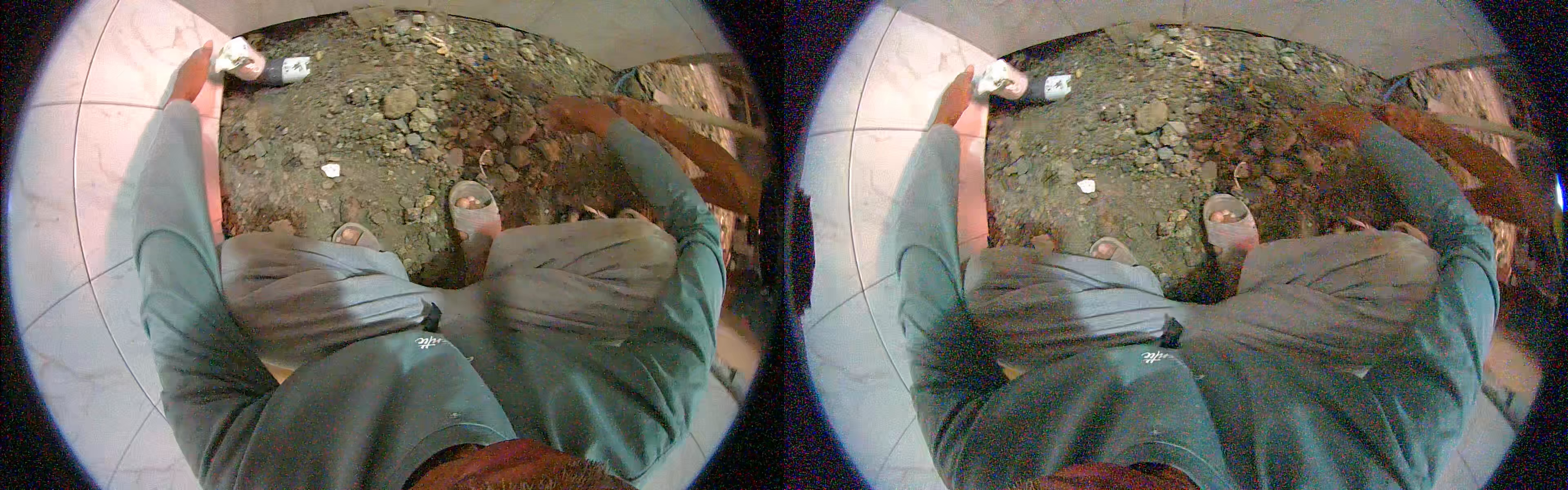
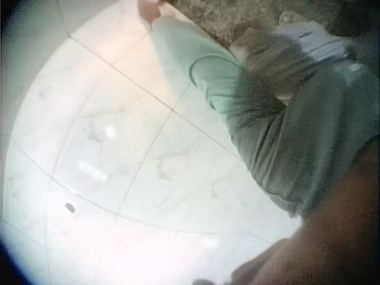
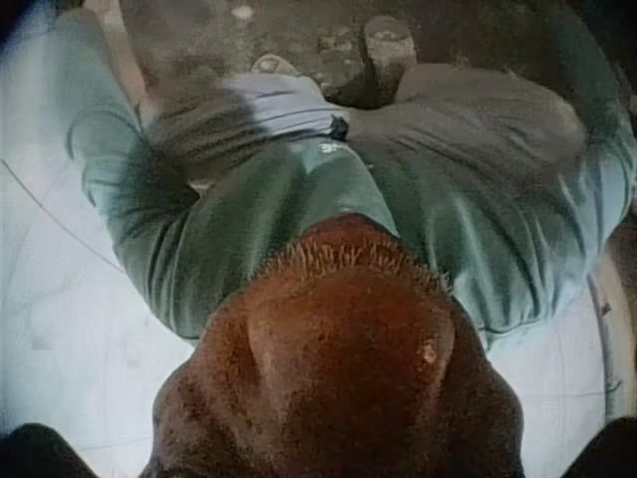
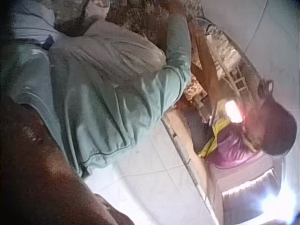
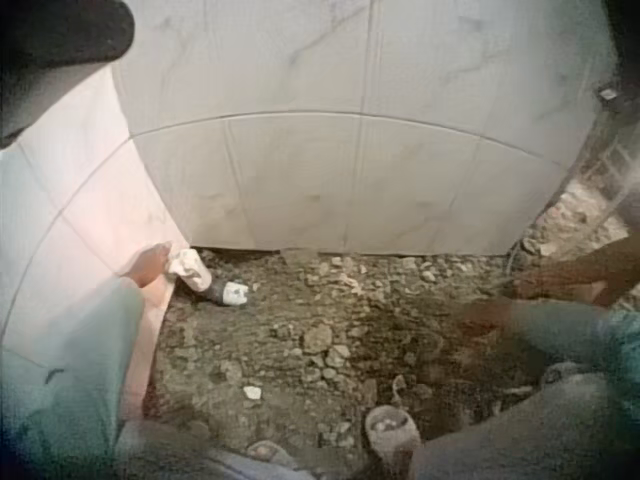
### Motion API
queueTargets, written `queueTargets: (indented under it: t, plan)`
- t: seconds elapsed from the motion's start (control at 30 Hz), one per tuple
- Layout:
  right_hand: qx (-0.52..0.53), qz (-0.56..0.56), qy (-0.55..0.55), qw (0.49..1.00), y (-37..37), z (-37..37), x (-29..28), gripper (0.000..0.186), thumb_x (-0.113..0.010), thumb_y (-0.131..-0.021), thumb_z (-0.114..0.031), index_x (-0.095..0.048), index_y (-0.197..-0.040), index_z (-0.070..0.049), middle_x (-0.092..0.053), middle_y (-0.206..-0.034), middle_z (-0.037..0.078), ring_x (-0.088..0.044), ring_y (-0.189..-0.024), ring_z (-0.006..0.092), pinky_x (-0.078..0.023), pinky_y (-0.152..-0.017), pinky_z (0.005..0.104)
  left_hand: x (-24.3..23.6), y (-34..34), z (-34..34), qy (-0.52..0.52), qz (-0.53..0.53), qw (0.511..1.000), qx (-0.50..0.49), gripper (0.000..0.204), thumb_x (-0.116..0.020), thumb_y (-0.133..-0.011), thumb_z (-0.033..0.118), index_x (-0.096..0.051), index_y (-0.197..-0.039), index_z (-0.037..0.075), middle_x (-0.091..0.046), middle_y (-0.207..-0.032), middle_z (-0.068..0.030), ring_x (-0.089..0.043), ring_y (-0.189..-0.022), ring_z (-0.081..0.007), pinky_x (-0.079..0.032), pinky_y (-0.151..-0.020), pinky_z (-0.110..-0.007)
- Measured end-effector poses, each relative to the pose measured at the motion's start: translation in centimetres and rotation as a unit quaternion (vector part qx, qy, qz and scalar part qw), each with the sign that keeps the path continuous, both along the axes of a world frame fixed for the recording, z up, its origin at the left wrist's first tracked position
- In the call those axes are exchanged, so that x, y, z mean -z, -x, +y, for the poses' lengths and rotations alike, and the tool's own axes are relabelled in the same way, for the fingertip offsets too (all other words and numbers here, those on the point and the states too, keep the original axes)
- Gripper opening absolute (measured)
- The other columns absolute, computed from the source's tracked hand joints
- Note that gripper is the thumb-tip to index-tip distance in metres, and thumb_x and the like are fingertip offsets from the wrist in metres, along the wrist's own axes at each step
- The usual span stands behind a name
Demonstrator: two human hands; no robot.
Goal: The person positions a tile on the dirt floor, taps it into place using a hammer, and applies material around a vertical pipe by hand.
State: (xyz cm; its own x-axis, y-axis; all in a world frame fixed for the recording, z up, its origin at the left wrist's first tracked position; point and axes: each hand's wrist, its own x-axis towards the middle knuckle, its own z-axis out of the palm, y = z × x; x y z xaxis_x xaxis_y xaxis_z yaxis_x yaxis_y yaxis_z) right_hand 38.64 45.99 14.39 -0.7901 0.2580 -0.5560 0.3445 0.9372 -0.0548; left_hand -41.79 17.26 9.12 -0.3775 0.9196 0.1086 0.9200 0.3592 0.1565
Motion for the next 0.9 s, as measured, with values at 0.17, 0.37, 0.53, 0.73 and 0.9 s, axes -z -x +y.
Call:
queueTargets:
  t: [0.17,0.37,0.53,0.73,0.9]
  plan:
    - [0.115,-0.025,0.101,0.988,0.7,-5.8,-3.6,0.037,-0.058,-0.102,-0.039,-0.067,-0.121,-0.008,-0.072,-0.111,0.01,-0.069,-0.091,0.032,-0.058,-0.078,0.0458,-0.2,2.9,0.6,0.138,-0.162,0.975,-0.062,0.084,-0.074,-0.093,0.046,-0.039,-0.157,0.004,-0.042,-0.161,-0.0197,-0.046,-0.144,-0.0354,-0.039,-0.119,-0.048]
    - [0.189,-0.062,0.312,0.929,1.3,-6.3,-0.7,0.035,-0.057,-0.1,-0.044,-0.07,-0.113,-0.014,-0.072,-0.094,0.004,-0.07,-0.079,0.0203,-0.056,-0.065,0.0422,4.0,9.9,0.5,0.323,0.272,0.87,0.255,0.048,-0.063,-0.096,0.032,-0.058,-0.141,0.016,-0.057,-0.146,-0.0089,-0.05,-0.135,-0.0298,-0.042,-0.111,-0.053]
    - [0.183,0.038,0.387,0.903,-0.9,-3.0,1.7,0.036,-0.063,-0.096,-0.046,-0.069,-0.111,-0.014,-0.071,-0.094,0.009,-0.069,-0.075,0.0254,-0.054,-0.066,0.0443,5.9,11.5,0.1,0.288,-0.049,0.955,0.052,0.04,-0.059,-0.098,0.03,-0.062,-0.135,0.016,-0.06,-0.139,-0.0076,-0.053,-0.128,-0.0287,-0.044,-0.104,-0.053]
    - [-0.036,0.004,0.053,0.998,-4.2,0.9,3.7,0.041,-0.057,-0.099,-0.05,-0.069,-0.109,-0.012,-0.071,-0.098,0.013,-0.067,-0.079,0.0237,-0.053,-0.068,0.0477,5.4,8.5,-0.2,0.243,-0.21,0.944,-0.074,0.036,-0.057,-0.099,0.031,-0.063,-0.13,0.014,-0.062,-0.132,-0.0083,-0.057,-0.119,-0.0284,-0.046,-0.096,-0.051]
    - [0.103,-0.004,0.177,0.979,-6.0,2.3,6.2,0.037,-0.058,-0.1,-0.045,-0.069,-0.11,-0.012,-0.072,-0.099,0.012,-0.067,-0.08,0.0237,-0.054,-0.069,0.0467,5.5,8.3,-0.8,0.216,-0.353,0.903,-0.12,0.034,-0.055,-0.099,0.031,-0.063,-0.127,0.012,-0.064,-0.126,-0.0089,-0.059,-0.111,-0.0281,-0.048,-0.089,-0.05]
